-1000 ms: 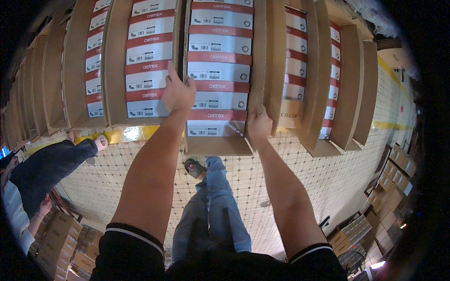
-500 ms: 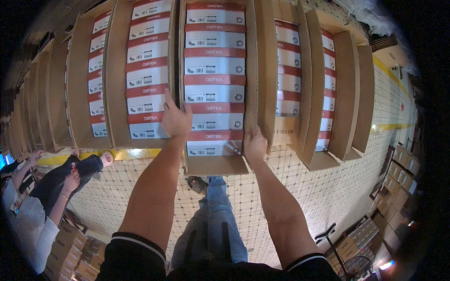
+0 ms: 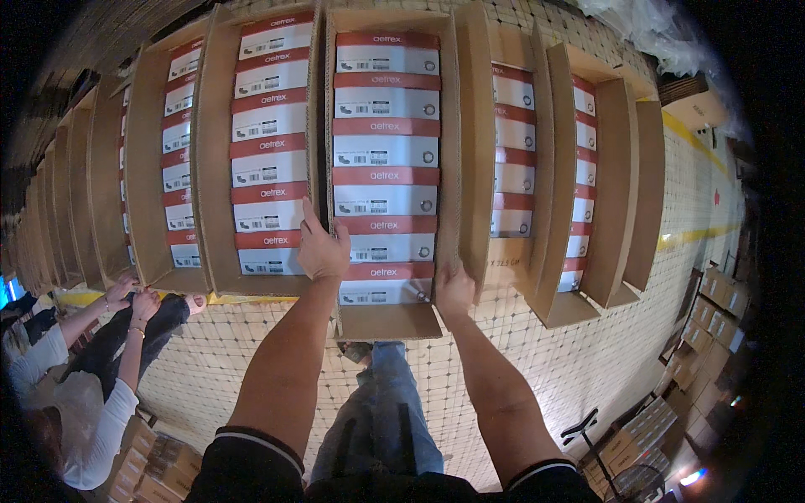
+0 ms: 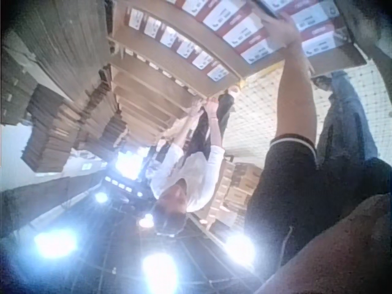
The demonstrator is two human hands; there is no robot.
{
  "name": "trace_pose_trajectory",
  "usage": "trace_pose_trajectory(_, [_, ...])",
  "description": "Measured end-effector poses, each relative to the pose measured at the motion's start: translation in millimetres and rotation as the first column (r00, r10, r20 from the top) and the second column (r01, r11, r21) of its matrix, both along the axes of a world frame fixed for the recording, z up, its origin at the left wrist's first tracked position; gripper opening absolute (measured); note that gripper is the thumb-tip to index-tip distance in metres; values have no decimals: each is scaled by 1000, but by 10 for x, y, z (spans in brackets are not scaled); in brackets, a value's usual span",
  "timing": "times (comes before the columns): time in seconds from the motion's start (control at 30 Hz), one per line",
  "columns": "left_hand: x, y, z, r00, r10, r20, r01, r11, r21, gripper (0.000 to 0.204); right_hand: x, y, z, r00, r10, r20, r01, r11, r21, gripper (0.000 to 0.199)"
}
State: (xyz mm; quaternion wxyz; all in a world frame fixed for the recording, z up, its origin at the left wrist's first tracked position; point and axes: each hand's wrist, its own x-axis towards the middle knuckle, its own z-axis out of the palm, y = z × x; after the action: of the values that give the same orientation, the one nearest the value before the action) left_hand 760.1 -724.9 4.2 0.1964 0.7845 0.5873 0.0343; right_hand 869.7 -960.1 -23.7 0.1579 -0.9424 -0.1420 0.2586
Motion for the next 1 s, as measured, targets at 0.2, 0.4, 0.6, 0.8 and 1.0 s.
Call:
trace_pose_trajectory(0.2, [-4, -8, 67, 1000, -3, -6, 3, 998, -56, 79, 1, -14, 12, 998, -29, -51, 28, 999, -32, 46])
trace_pose_trajectory(0.4, [-21, -7, 19, 1000, -16, 17, 16, 1000, 12, 74, -40, 403, 415, 977, -34, 212, -10, 980, 201, 54])
trace_pose_trajectory(0.6, [-34, -3, -65, 999, 10, -46, -11, 1000, -27, 78, 1192, 1983, 353, 869, -185, -459, 456, 659, 598, 50])
trace_pose_trajectory(0.8, [-67, -36, -114, 1000, 21, 5, -20, 999, -39, 78, 3221, 4281, 488, 392, 112, -913, 891, 200, 407, 97])
trace_pose_trajectory(1.0, [-61, -79, -134, 999, 32, -41, -35, 998, -59, 78, 3124, 4342, 1455, 594, 801, -78, 311, -139, 940, 58])
